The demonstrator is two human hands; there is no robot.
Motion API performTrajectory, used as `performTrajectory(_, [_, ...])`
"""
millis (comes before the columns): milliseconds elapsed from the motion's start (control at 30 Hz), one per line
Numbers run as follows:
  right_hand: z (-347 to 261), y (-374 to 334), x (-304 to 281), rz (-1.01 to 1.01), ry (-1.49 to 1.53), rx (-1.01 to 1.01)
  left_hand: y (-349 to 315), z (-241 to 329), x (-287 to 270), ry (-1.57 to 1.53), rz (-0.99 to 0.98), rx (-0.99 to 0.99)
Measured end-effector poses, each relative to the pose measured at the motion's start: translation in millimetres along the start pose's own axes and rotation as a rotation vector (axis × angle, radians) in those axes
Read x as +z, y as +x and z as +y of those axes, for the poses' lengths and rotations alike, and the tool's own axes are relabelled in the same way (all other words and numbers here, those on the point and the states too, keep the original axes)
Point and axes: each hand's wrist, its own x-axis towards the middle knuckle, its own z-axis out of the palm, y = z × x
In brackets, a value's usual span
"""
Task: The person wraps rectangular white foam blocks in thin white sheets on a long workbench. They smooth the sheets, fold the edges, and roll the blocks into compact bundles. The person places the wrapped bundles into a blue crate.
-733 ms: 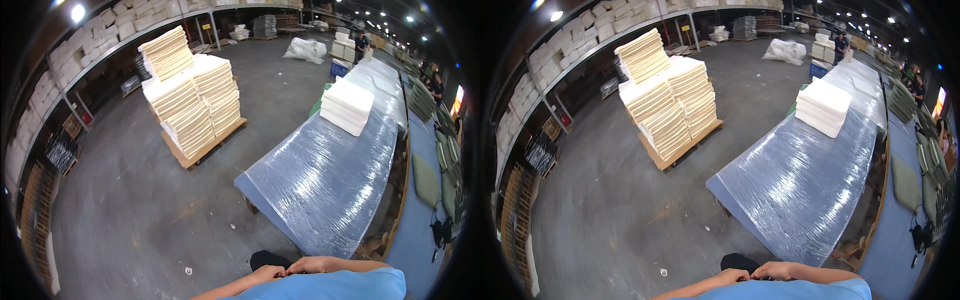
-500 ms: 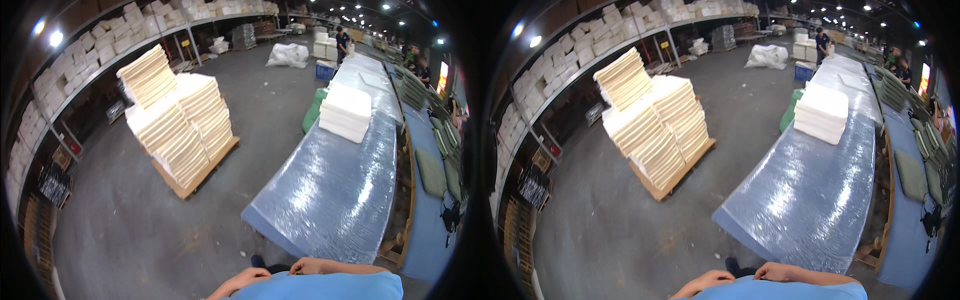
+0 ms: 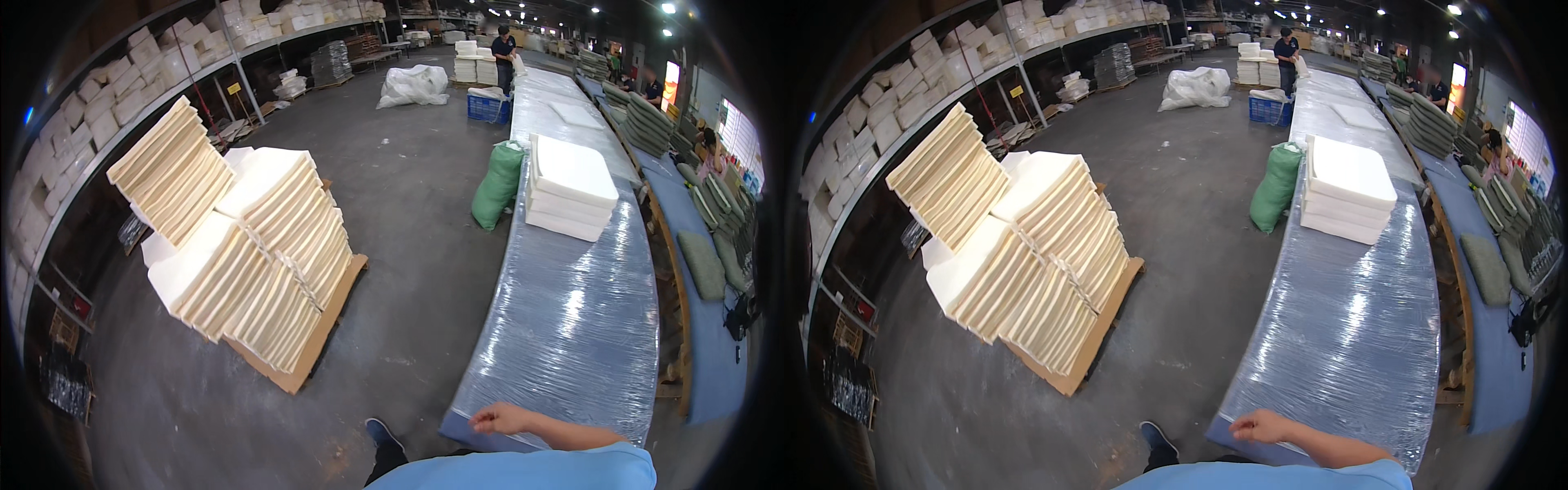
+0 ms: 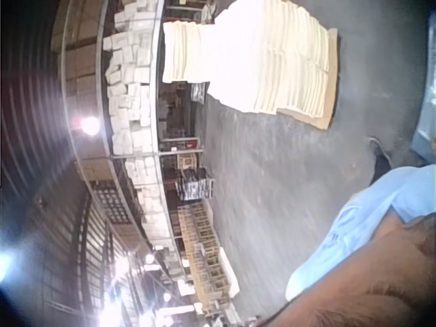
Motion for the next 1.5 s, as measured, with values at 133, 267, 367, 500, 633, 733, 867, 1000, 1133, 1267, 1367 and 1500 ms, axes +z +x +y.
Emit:
performTrajectory(133, [-33,100,-2,0.26,0.29,0.084,43,38,-105,0.069,-0.051,-0.013])
performTrajectory(267, [-60,155,2,0.323,0.399,0.108,84,85,-192,0.163,-0.123,-0.042])
performTrajectory(367, [-58,167,0,0.431,0.439,0.218,128,130,-244,0.257,-0.212,-0.058])
performTrajectory(500, [-49,190,-21,0.614,0.828,0.409,208,195,-299,0.411,-0.363,-0.052])
performTrajectory(633, [-52,235,-89,0.714,1.074,0.38,306,297,-326,0.577,-0.386,0.183])
performTrajectory(733, [-57,271,-172,0.81,1.047,0.324,356,440,-280,0.486,-0.064,0.409])
performTrajectory(867, [-82,299,-317,0.922,1.149,0.091,411,562,-258,0.065,-0.253,0.543])
performTrajectory(1000, [-62,273,-468,1.291,1.174,-0.091,477,628,-255,0.185,-0.325,0.56])
performTrajectory(1133, [-28,235,-588,1.808,1.335,-0.149,536,686,-264,0.111,-0.289,0.389])
performTrajectory(1267, [-4,232,-669,1.956,1.631,-0.012,618,741,-294,0.148,-0.295,0.359])
performTrajectory(1367, [11,242,-696,1.869,1.738,-0.154,660,834,-314,0.231,-0.165,0.32])
performTrajectory(1500, [20,250,-723,1.825,1.82,-0.372,727,950,-341,0.319,-0.128,0.382])
